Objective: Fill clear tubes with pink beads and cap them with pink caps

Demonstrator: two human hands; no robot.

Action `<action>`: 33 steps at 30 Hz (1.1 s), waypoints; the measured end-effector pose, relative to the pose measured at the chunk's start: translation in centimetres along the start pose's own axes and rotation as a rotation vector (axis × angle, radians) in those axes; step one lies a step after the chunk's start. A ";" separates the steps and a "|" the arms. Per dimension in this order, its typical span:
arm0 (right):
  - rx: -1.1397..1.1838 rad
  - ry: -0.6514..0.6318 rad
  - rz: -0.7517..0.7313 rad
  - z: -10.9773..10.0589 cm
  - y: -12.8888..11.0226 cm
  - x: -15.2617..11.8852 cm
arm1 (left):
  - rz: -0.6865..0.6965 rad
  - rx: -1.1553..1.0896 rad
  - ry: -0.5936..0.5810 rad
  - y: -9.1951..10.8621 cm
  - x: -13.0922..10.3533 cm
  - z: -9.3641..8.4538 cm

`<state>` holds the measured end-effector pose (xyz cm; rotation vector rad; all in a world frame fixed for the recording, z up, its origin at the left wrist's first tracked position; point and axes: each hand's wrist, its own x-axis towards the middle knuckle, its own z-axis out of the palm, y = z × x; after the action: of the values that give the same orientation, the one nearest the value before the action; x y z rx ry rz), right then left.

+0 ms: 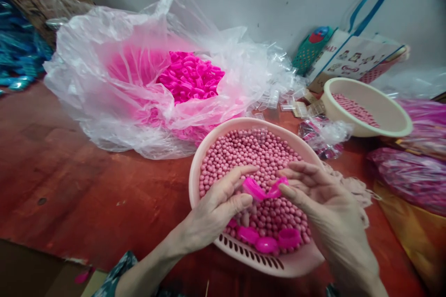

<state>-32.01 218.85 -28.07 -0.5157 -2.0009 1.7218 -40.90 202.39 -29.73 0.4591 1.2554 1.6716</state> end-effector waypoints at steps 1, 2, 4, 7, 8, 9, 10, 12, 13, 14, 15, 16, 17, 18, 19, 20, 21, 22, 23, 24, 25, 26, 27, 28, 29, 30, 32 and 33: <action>-0.019 0.006 -0.025 0.3 0.0 0.0 | 0.000 0.023 0.010 0.1 -0.1 0.0; -0.074 -0.018 -0.071 0.7 0.0 0.0 | -0.001 0.042 0.024 0.1 -0.1 0.1; -0.255 -0.125 -0.232 1.6 0.1 -0.4 | 0.012 0.056 0.055 0.2 -0.2 0.1; -0.570 -0.271 -0.487 2.6 0.4 -1.1 | 0.065 0.061 0.110 -0.1 -0.3 0.1; -0.663 -0.283 -0.543 2.7 0.6 -1.3 | 0.082 0.058 0.125 -0.2 -0.2 0.1; -0.746 -0.283 -0.594 2.9 0.8 -1.5 | 0.089 0.046 0.136 -0.3 -0.2 0.0; -0.818 -0.282 -0.641 2.9 1.0 -1.7 | 0.090 0.029 0.144 -0.5 -0.2 0.0; -0.930 -0.272 -0.711 3.2 1.3 -1.9 | 0.091 -0.010 0.158 -0.7 -0.2 0.0; -0.972 -0.265 -0.729 3.4 1.4 -2.0 | 0.098 -0.022 0.168 -0.8 -0.2 0.1; -1.008 -0.259 -0.743 3.7 1.5 -2.0 | 0.109 -0.026 0.178 -0.8 -0.2 0.1; -1.037 -0.245 -0.758 3.9 1.5 -2.0 | 0.120 -0.024 0.187 -0.8 -0.2 0.1; -1.060 -0.223 -0.782 4.2 1.4 -2.0 | 0.126 -0.023 0.190 -0.8 -0.2 0.2; -1.071 -0.198 -0.817 4.4 1.4 -2.0 | 0.124 -0.024 0.189 -0.8 -0.3 0.2; -1.076 -0.180 -0.850 4.6 1.3 -1.9 | 0.118 -0.028 0.186 -0.8 -0.3 0.2; -1.075 -0.172 -0.879 4.7 1.3 -1.9 | 0.108 -0.032 0.181 -0.7 -0.3 0.3; -1.070 -0.172 -0.897 4.7 1.3 -1.8 | 0.101 -0.035 0.178 -0.7 -0.3 0.3; -1.061 -0.182 -0.904 4.6 1.3 -1.7 | 0.101 -0.037 0.178 -0.7 -0.3 0.3; -1.048 -0.195 -0.909 4.5 1.3 -1.6 | 0.104 -0.036 0.185 -0.6 -0.3 0.3; -1.033 -0.209 -0.912 4.5 1.3 -1.6 | 0.107 -0.032 0.193 -0.6 -0.2 0.3; -1.015 -0.226 -0.911 4.5 1.3 -1.5 | 0.108 -0.028 0.200 -0.6 -0.2 0.2; -0.994 -0.240 -0.900 4.5 1.3 -1.5 | 0.110 -0.028 0.205 -0.6 -0.1 0.2; -0.971 -0.250 -0.878 4.7 1.3 -1.4 | 0.110 -0.036 0.202 -0.6 0.0 0.1; -0.948 -0.258 -0.849 4.8 1.2 -1.3 | 0.112 -0.054 0.195 -0.5 0.1 0.1; -0.923 -0.269 -0.809 5.0 1.0 -1.2 | 0.120 -0.080 0.191 -0.5 0.3 0.1; -0.897 -0.290 -0.759 5.2 0.8 -1.0 | 0.135 -0.111 0.197 -0.5 0.4 0.1; -0.868 -0.322 -0.712 5.2 0.4 -0.8 | 0.146 -0.140 0.209 -0.5 0.5 0.1; -0.804 -0.373 -0.638 4.2 -0.3 -0.5 | 0.137 -0.177 0.228 -0.4 0.7 0.0; -0.778 -0.366 -0.608 3.1 -0.6 -0.5 | 0.130 -0.184 0.231 -0.4 0.7 0.0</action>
<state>-33.35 215.96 -27.92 0.2108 -2.6918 0.6729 -41.05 203.03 -30.27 0.2446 1.2427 1.9747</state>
